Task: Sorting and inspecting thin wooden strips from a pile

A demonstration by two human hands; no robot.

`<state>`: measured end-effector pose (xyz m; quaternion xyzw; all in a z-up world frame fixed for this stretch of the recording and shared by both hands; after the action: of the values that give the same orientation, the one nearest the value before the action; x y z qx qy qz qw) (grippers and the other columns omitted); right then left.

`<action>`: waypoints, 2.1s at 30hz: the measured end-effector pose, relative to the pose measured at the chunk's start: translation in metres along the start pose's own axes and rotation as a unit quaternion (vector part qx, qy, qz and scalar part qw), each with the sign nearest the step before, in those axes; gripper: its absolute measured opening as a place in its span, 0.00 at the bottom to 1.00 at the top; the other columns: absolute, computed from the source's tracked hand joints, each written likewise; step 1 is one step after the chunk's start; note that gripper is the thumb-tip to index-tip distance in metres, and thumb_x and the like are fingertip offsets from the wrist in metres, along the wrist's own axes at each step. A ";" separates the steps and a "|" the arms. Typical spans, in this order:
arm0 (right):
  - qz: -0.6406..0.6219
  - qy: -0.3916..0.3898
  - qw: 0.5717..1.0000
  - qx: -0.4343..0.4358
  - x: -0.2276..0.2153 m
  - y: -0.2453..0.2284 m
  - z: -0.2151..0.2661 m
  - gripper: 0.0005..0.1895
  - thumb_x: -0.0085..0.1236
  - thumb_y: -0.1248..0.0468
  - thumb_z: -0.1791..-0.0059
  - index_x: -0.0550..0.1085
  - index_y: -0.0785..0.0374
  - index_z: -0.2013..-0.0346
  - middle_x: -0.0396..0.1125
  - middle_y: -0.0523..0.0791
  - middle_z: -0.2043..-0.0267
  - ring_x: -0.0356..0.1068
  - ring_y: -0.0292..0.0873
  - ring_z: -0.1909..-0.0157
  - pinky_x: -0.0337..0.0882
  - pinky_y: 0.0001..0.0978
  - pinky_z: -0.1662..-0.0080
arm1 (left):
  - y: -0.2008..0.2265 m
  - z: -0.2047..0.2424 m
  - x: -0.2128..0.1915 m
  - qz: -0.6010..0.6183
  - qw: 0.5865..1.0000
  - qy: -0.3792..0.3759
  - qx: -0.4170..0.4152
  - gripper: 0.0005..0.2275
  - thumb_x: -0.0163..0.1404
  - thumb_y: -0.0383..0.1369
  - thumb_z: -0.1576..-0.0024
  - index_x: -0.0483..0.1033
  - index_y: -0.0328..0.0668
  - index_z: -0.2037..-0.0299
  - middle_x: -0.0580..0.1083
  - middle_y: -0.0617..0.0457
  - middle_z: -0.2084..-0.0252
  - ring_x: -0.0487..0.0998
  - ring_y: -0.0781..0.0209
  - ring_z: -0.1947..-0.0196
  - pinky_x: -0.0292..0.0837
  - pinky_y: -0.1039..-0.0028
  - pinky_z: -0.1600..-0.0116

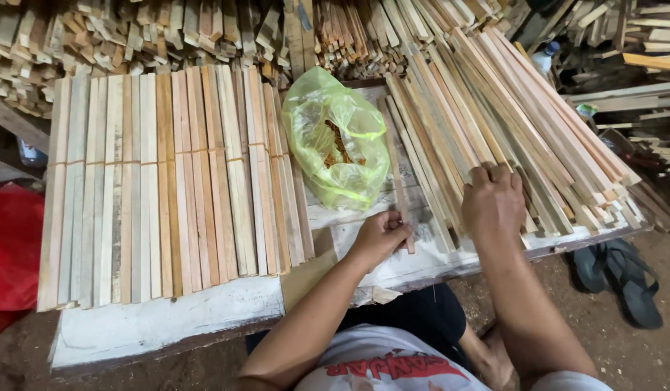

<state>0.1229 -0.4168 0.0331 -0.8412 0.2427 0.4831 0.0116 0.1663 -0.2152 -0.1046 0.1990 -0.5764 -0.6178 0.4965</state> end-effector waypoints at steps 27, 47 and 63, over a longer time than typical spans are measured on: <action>-0.487 -0.158 0.851 0.114 0.020 -0.020 0.044 0.09 0.70 0.66 0.60 0.79 0.62 0.68 0.74 0.50 0.70 0.77 0.51 0.63 0.75 0.43 0.57 | 0.007 0.014 -0.002 0.099 0.995 -0.019 -0.022 0.14 0.62 0.27 0.47 0.74 0.30 0.53 0.70 0.51 0.66 0.79 0.61 0.64 0.85 0.68 0.60; -0.826 -0.269 0.377 0.321 0.006 -0.080 0.146 0.10 0.58 0.77 0.53 0.77 0.75 0.57 0.75 0.58 0.65 0.78 0.57 0.65 0.83 0.42 0.63 | 0.010 0.018 0.001 0.084 0.994 -0.051 -0.036 0.13 0.62 0.30 0.49 0.75 0.34 0.57 0.77 0.46 0.65 0.79 0.61 0.73 0.78 0.75 0.69; -0.783 -0.268 0.562 -0.016 -0.082 -0.138 0.175 0.58 0.69 0.74 0.59 0.40 0.63 0.25 0.77 0.54 0.52 0.81 0.47 0.54 0.79 0.35 0.51 | 0.092 0.025 0.017 0.160 0.980 -0.095 0.069 0.12 0.43 0.35 0.32 0.66 0.37 0.44 0.72 0.51 0.61 0.64 0.72 0.78 0.62 0.80 0.76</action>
<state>0.0053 -0.2184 -0.0228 -0.5336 -0.5326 0.4913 0.4361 0.1737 -0.2020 -0.0086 0.0785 -0.6867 -0.5053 0.5166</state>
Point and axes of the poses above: each hand's wrist, its own z-axis away from the middle knuckle, its own x-axis out of the palm, y = z × x, the point moved 10 cm from there along -z, towards the middle knuckle
